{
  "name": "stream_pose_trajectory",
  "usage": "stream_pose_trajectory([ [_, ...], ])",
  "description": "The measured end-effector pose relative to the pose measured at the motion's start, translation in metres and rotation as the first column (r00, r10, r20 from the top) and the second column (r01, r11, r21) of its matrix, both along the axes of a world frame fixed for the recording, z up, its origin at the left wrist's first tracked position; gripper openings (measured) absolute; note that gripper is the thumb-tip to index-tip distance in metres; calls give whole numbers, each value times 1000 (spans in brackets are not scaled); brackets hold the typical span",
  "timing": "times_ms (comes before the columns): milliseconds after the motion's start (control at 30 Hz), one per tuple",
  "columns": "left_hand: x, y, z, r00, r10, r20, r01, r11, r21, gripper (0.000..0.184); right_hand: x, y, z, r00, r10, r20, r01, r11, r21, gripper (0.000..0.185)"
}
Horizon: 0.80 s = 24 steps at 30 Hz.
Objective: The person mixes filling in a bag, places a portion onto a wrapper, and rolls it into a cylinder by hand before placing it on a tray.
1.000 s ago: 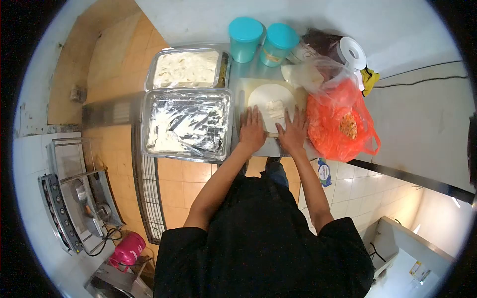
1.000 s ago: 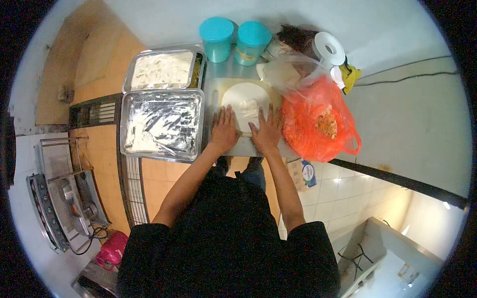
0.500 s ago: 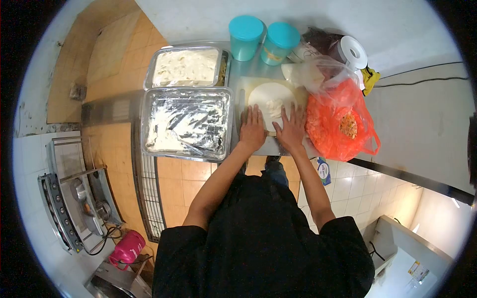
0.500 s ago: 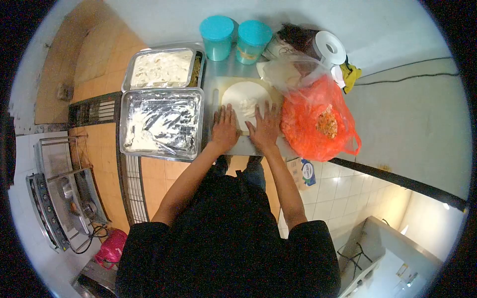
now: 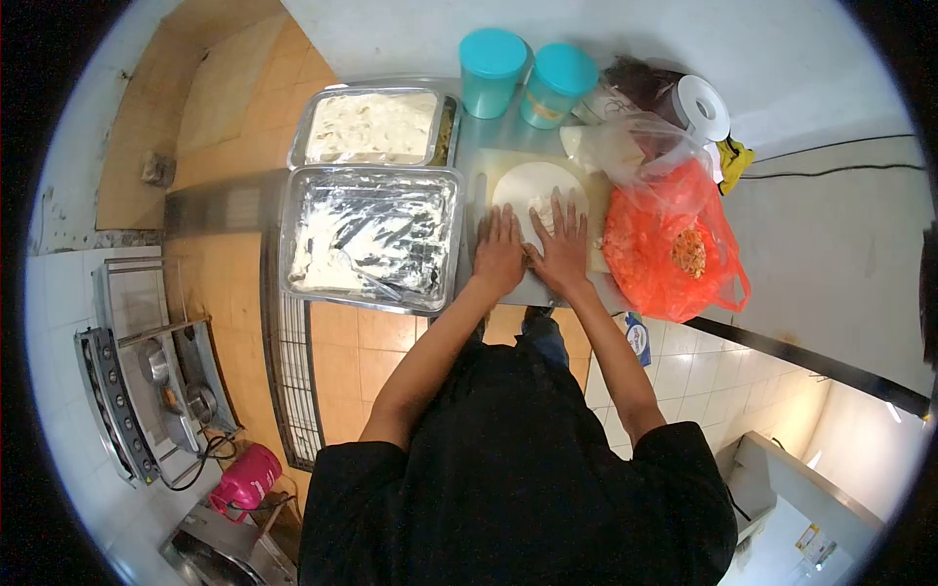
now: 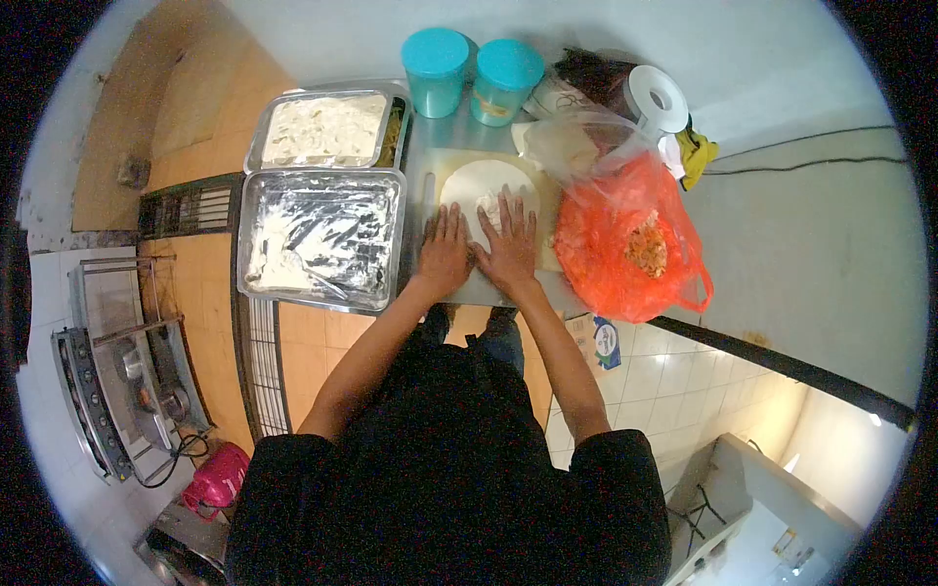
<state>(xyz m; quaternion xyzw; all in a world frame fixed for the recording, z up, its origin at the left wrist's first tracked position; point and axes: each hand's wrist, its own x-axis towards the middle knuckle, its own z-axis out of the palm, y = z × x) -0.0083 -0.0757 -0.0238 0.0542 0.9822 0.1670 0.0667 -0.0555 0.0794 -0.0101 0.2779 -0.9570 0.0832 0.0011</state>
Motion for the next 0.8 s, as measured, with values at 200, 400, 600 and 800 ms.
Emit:
stream_pose_trajectory([
  [200, 1, 0, -3, 1000, 0, -13, 0, 1000, -24, 86, -10, -6, 1, 998, 22, -55, -23, 1000, -9, 66],
  [400, 2, -3, 2, 1000, 7, 23, -7, 1000, 24, 87, -17, -8, 1, 994, -25, -104, 23, 1000, -17, 65],
  [600, -1, -1, -3, 1000, 16, 20, -17, 999, 34, 86, -18, -9, 3, 996, 12, -86, -15, 999, -37, 63],
  [800, -2, -3, 0, 1000, -1, 15, 0, 1000, 7, 83, -15, -6, 13, 1000, 5, -19, -6, 998, -60, 60],
])
